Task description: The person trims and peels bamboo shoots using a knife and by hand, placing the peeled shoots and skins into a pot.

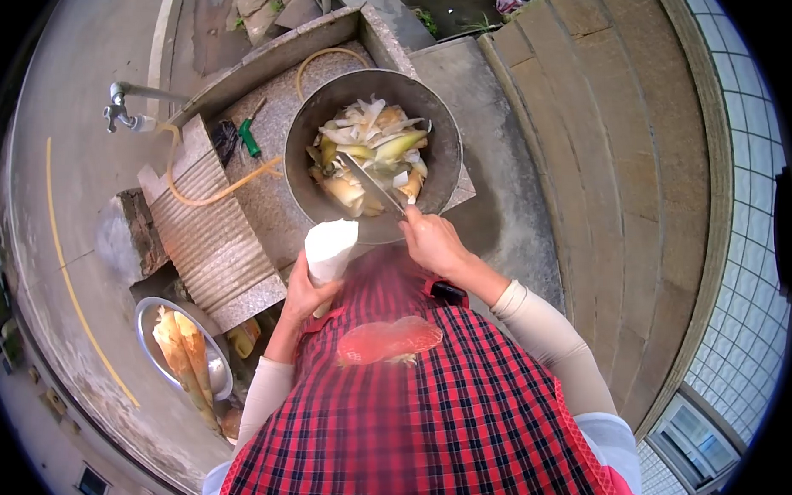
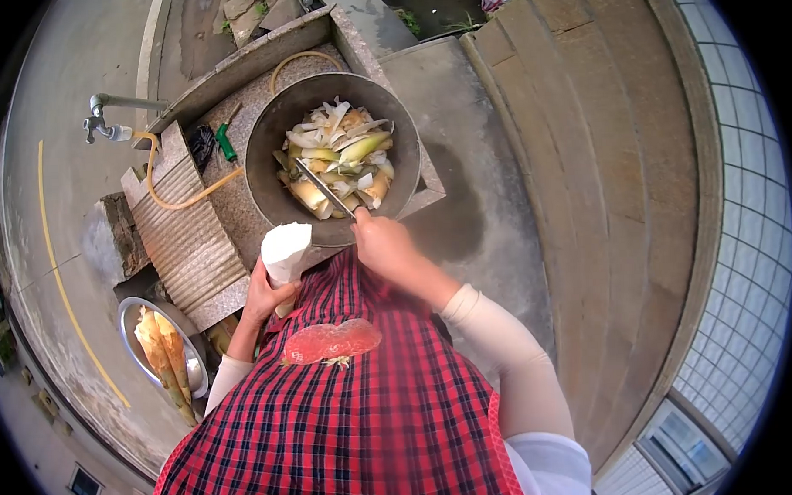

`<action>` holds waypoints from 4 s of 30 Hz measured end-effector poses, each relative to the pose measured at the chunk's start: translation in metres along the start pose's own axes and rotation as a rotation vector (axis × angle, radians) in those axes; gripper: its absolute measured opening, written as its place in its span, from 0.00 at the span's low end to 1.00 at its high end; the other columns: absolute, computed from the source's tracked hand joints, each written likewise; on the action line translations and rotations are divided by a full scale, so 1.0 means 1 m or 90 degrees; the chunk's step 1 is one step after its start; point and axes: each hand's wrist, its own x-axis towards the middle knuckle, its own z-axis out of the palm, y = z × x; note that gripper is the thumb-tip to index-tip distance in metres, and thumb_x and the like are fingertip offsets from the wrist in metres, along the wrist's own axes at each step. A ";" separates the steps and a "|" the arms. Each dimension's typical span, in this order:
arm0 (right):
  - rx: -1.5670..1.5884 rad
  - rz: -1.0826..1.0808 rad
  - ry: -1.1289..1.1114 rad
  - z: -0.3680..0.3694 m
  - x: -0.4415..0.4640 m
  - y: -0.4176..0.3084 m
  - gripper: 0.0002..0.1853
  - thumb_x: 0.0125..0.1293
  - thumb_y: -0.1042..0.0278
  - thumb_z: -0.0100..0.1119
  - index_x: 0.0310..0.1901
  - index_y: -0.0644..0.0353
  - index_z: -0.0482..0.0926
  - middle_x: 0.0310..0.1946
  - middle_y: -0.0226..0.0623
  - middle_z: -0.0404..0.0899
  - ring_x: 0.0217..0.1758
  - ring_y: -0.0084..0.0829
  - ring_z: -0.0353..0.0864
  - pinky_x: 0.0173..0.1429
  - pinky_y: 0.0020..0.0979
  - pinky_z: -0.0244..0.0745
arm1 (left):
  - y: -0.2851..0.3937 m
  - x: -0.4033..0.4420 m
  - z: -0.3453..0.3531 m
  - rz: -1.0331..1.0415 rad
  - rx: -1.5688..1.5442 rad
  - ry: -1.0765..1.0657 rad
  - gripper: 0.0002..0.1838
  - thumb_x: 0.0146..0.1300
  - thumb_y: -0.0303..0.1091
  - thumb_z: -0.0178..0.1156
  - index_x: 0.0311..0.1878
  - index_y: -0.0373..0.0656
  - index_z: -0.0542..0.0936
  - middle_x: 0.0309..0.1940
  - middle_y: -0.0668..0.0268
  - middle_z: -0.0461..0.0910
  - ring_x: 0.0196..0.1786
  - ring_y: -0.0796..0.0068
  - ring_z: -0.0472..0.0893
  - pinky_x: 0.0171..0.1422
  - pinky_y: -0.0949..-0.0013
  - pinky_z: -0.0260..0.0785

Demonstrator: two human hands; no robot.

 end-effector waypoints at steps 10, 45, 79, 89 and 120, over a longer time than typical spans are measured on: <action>-0.142 -0.246 0.093 0.004 -0.034 -0.034 0.14 0.55 0.74 0.49 0.43 0.70 0.70 0.23 0.43 0.75 0.23 0.39 0.79 0.25 0.35 0.74 | 0.028 0.008 0.021 -0.010 -0.002 0.045 0.40 0.40 0.36 0.73 0.57 0.34 0.66 0.47 0.55 0.78 0.49 0.66 0.78 0.56 0.67 0.69; -0.259 -0.338 0.189 0.021 -0.026 -0.028 0.19 0.53 0.72 0.50 0.47 0.71 0.74 0.22 0.34 0.71 0.22 0.30 0.74 0.26 0.28 0.72 | 0.064 0.006 0.013 -0.101 -0.178 -0.048 0.35 0.46 0.31 0.72 0.57 0.32 0.66 0.45 0.60 0.75 0.41 0.73 0.77 0.45 0.71 0.72; -0.126 -0.265 0.065 0.013 -0.022 -0.023 0.07 0.55 0.73 0.50 0.35 0.66 0.71 0.24 0.42 0.77 0.26 0.39 0.80 0.27 0.37 0.74 | 0.025 0.011 0.015 -0.029 -0.046 -0.107 0.32 0.39 0.33 0.72 0.51 0.38 0.75 0.45 0.62 0.79 0.48 0.72 0.77 0.54 0.67 0.68; -0.097 -0.040 0.082 0.012 0.026 0.023 0.06 0.61 0.70 0.48 0.33 0.65 0.71 0.22 0.48 0.79 0.27 0.48 0.80 0.30 0.46 0.74 | 0.024 0.017 0.008 -0.057 0.000 -0.111 0.37 0.38 0.40 0.72 0.53 0.35 0.72 0.46 0.57 0.78 0.48 0.67 0.77 0.55 0.65 0.68; -0.232 -0.342 0.156 -0.004 -0.007 -0.029 0.12 0.54 0.73 0.50 0.40 0.68 0.72 0.20 0.38 0.74 0.20 0.34 0.78 0.25 0.33 0.75 | 0.084 0.021 0.002 -0.261 -0.239 -0.163 0.19 0.47 0.29 0.65 0.43 0.33 0.75 0.25 0.62 0.77 0.22 0.74 0.77 0.22 0.74 0.68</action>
